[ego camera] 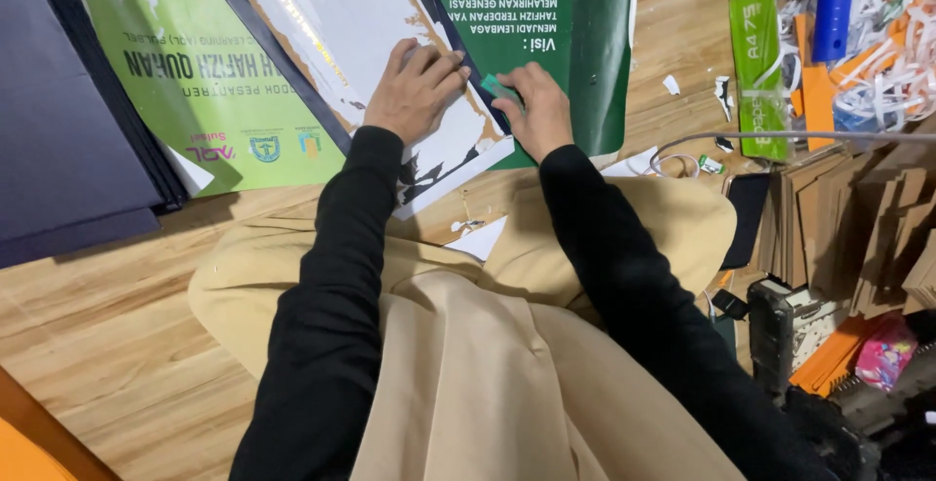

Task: Assembling paper-based packaging by peeling adhesive strips and folding edges over a cardboard frame.

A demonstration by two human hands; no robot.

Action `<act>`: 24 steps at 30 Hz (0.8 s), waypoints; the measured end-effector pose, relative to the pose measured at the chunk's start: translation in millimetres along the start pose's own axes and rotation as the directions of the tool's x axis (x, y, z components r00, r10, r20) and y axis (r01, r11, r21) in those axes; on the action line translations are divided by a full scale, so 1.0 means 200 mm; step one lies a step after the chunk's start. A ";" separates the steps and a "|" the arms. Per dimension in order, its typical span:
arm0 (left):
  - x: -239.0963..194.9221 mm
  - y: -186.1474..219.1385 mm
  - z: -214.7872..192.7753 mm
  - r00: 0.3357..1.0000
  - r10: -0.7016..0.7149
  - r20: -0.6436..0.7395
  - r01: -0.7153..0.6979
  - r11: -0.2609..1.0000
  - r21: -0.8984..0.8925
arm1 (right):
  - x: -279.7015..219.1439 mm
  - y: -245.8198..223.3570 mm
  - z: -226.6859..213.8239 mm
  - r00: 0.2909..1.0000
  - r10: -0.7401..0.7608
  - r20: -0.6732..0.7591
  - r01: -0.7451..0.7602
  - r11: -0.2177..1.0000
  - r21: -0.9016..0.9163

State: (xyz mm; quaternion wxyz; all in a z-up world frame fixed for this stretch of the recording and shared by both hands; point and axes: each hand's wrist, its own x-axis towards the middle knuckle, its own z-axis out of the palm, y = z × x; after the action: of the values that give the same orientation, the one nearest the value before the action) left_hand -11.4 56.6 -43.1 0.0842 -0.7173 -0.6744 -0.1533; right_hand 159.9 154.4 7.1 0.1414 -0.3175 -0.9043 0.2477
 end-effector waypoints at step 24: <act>-0.05 0.19 0.00 0.956 0.209 0.206 -0.145 0.947 -0.288 | -0.20 0.26 -0.06 0.913 0.407 -0.028 -0.330 0.777 0.536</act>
State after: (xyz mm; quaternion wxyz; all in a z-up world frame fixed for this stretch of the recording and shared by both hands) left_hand 26.0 43.9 -43.3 -0.0806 -0.7930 -0.5849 -0.1499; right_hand 220.5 167.5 -14.8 0.2348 -0.4551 -0.7107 0.4823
